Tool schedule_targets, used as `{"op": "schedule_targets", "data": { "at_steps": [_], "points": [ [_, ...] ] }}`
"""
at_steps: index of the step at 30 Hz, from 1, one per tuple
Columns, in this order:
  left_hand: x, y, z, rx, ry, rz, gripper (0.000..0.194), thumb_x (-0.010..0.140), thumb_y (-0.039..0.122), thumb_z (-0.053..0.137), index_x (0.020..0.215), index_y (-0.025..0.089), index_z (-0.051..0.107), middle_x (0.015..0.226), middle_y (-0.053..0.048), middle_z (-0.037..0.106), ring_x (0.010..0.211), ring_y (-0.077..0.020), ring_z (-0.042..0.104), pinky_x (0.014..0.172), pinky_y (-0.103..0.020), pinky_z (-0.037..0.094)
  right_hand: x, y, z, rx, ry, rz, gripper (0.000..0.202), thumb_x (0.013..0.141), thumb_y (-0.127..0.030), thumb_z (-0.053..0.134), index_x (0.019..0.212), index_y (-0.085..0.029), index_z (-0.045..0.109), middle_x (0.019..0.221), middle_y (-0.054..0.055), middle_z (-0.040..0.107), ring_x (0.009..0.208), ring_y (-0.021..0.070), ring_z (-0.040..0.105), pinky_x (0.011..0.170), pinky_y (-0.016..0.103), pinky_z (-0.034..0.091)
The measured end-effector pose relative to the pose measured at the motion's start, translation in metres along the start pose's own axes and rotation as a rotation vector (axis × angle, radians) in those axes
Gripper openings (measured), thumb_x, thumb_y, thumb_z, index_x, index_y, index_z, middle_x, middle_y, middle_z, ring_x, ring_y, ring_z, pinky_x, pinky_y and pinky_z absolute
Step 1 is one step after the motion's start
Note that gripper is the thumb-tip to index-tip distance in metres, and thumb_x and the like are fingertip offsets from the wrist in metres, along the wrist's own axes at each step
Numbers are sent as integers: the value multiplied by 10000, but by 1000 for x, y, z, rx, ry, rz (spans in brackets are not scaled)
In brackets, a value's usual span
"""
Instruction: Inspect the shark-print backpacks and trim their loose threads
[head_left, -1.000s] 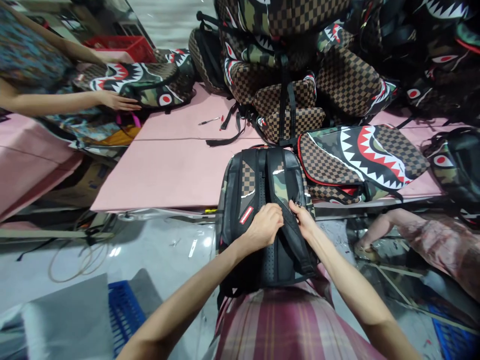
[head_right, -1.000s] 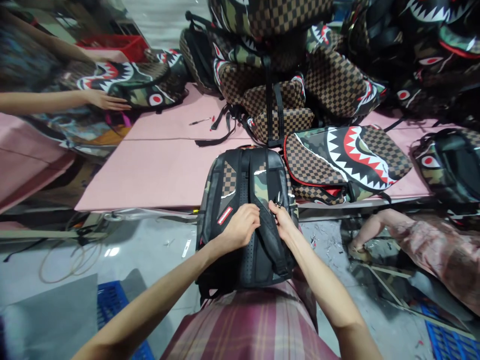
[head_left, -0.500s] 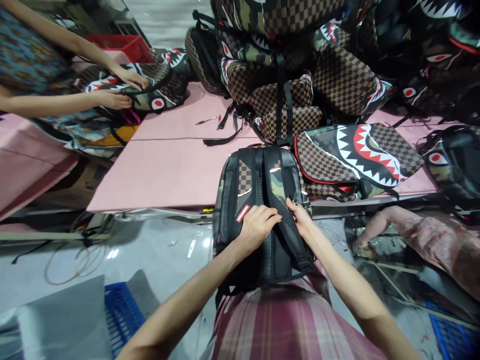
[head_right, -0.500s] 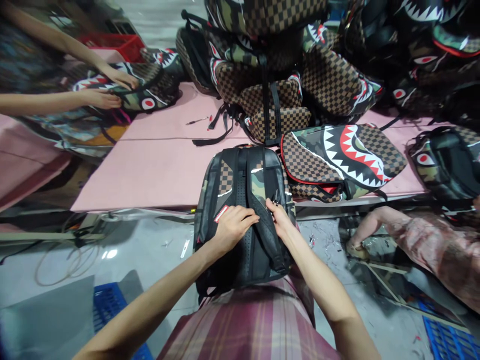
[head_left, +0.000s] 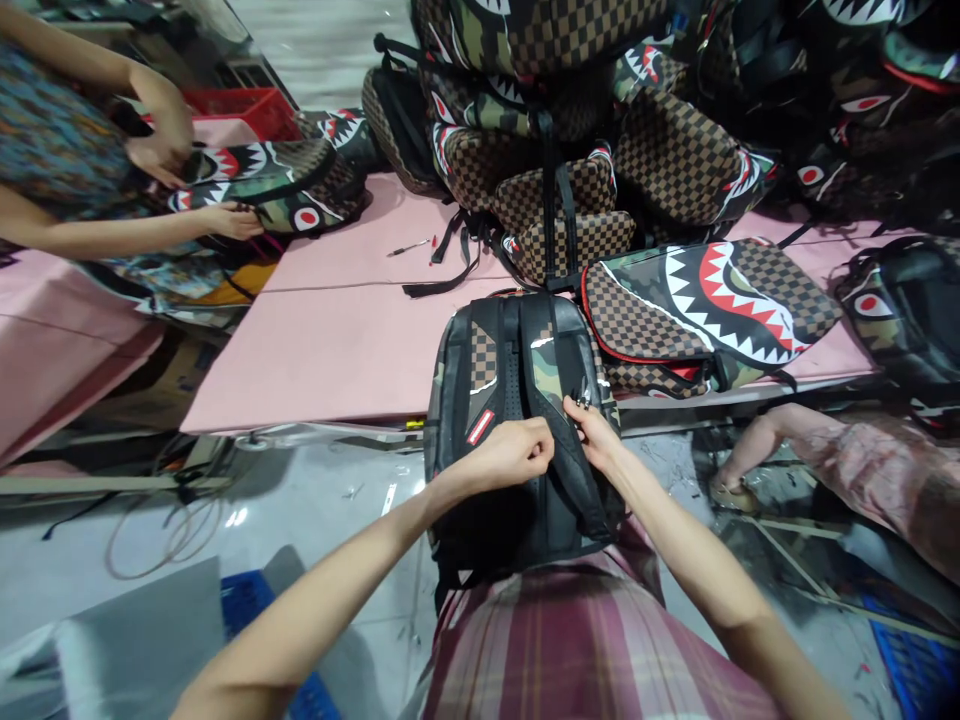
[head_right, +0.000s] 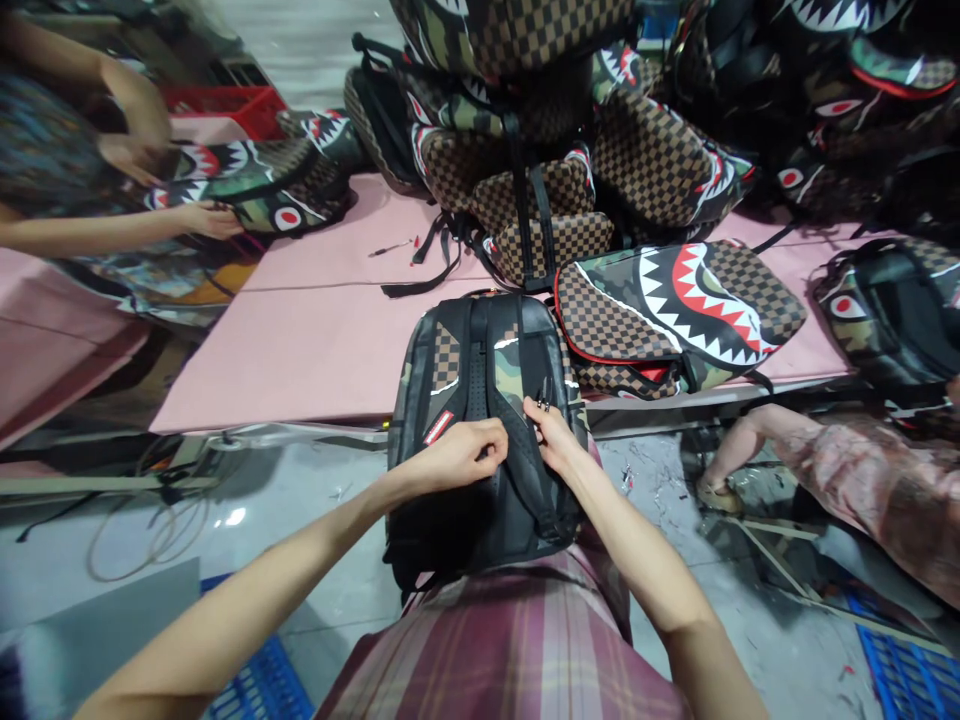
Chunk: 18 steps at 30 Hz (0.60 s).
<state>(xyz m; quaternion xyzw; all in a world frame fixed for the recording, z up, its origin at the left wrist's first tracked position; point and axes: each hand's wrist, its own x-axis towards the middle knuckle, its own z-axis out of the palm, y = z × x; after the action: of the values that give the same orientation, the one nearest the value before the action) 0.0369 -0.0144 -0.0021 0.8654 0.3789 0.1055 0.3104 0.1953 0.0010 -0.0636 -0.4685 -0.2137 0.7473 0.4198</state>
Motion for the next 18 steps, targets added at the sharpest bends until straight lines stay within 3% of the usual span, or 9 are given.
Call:
{"op": "schedule_targets", "data": {
  "at_steps": [3,6,8,10,14,18],
  "points": [
    [-7,-8,5,-502,64,-166,114,750,168,443,663,158,517,735,-5,540,667,-107,519,624,-217,406,-2,-4,-3,-132,33,-87,373,624,-521,700,648,-190,530,433,-74,427,360,62,336,355,197,264],
    [-12,-11,12,-751,165,-302,134,752,255,487,683,148,531,751,-19,558,739,-134,554,706,-253,423,-16,-13,-12,-561,177,-338,393,659,-510,669,903,-208,608,631,-23,571,560,127,514,516,237,385],
    [-13,-9,16,-834,179,-339,154,744,285,513,681,146,535,753,-22,568,751,-141,559,738,-268,420,-32,-21,-20,-921,275,-511,484,684,-475,667,1092,-237,558,843,11,625,736,174,566,653,282,412],
    [-14,-8,17,-882,193,-345,169,736,303,527,674,146,535,749,-21,566,751,-142,555,755,-275,413,-49,-28,-27,-1234,287,-669,422,767,-436,609,1123,-223,531,949,41,624,829,199,568,725,309,394],
    [-14,-6,19,-898,213,-333,197,746,327,528,669,146,532,746,-18,549,759,-141,538,759,-271,399,-72,-30,-28,-1665,125,-982,215,890,-343,477,939,-169,594,868,67,630,803,192,541,705,320,330],
    [-10,-7,24,-885,215,-316,188,752,315,523,668,147,531,744,-12,534,752,-135,532,757,-267,405,-74,-28,-14,-1886,101,-1109,196,912,-266,449,916,-163,615,824,69,636,754,184,505,678,341,279]
  ]
}}
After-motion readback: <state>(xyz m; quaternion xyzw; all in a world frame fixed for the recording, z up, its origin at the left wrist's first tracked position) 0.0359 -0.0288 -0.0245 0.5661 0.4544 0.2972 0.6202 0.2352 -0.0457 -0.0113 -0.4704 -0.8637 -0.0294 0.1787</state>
